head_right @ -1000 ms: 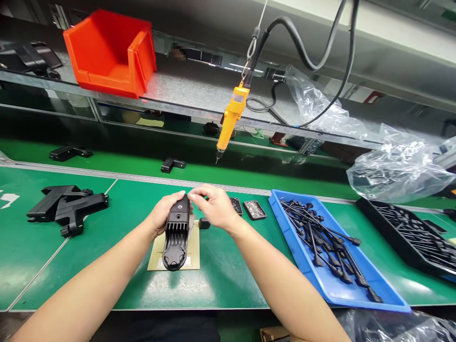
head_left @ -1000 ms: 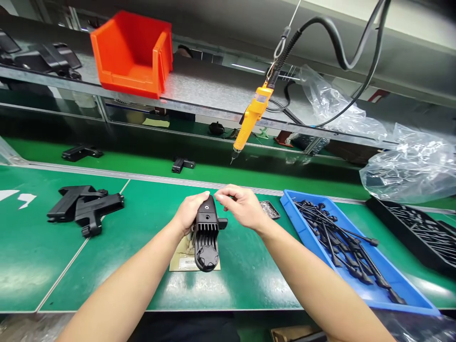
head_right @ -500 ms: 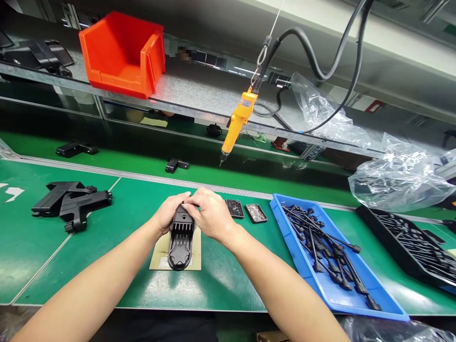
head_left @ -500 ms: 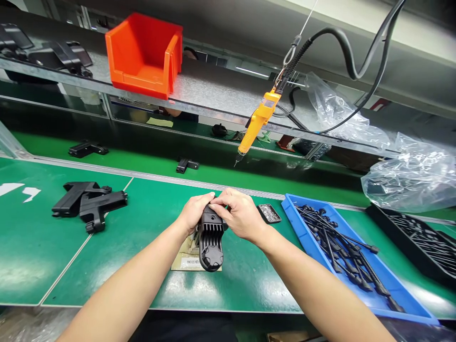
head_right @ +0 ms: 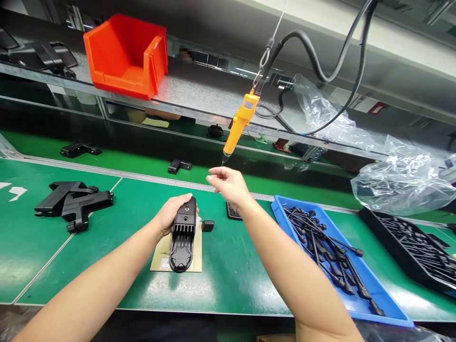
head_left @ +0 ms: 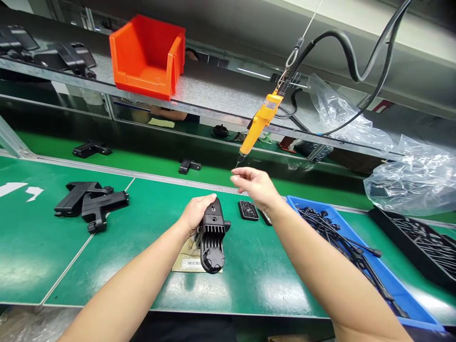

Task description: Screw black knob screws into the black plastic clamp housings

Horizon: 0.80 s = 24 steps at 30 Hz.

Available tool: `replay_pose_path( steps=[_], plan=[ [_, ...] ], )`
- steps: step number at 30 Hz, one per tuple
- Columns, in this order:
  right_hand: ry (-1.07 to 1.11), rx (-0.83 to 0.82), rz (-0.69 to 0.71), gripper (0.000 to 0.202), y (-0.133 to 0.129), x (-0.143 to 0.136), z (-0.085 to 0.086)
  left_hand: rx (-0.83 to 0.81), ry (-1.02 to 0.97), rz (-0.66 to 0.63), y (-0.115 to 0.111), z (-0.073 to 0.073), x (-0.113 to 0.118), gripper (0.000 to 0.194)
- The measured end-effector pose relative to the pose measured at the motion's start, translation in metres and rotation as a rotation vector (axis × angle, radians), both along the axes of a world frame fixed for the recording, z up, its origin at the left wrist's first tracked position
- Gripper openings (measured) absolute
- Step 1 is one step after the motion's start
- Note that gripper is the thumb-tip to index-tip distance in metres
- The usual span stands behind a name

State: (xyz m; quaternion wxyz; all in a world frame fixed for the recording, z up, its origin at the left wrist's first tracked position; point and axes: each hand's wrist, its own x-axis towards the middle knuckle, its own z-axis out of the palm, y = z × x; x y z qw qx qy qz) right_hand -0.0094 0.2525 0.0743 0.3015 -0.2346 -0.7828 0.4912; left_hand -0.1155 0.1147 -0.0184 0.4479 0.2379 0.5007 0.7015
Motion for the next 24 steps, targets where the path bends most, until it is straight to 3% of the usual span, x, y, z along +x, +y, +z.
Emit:
replay_pose_path(
  steps=[2, 4, 6, 8, 10, 12, 16, 24],
  plan=[
    [0.039, -0.075, -0.081, 0.028, 0.014, -0.009, 0.009, -0.012, -0.014, -0.007, 0.000, 0.000, 0.000, 0.048],
    [0.051, -0.031, -0.031, 0.022, 0.015, -0.010, 0.017, -0.019, -0.023, -0.012, -0.001, 0.001, 0.001, 0.048],
    [-0.003, 0.148, 0.190, 0.018, 0.003, -0.004, 0.019, -0.012, -0.015, -0.014, -0.001, 0.003, 0.001, 0.047],
    [-0.064, 0.439, 0.417, 0.012, -0.017, 0.007, 0.015, 0.026, 0.021, -0.005, -0.001, 0.003, 0.001, 0.043],
    [-0.078, 0.696, 0.500, 0.012, -0.035, 0.018, 0.007, 0.064, 0.061, 0.002, -0.001, 0.003, 0.001, 0.039],
    [-0.061, 0.832, 0.483, 0.019, -0.046, 0.025, -0.003, 0.080, 0.070, -0.005, 0.000, 0.001, 0.000, 0.036],
    [-0.055, 0.903, 0.449, 0.024, -0.049, 0.029, -0.013, 0.083, 0.044, -0.011, 0.002, -0.003, -0.001, 0.037],
    [-0.045, 0.899, 0.455, 0.023, -0.051, 0.030, -0.013, 0.081, 0.062, -0.016, -0.001, 0.000, 0.000, 0.040]
  ],
)
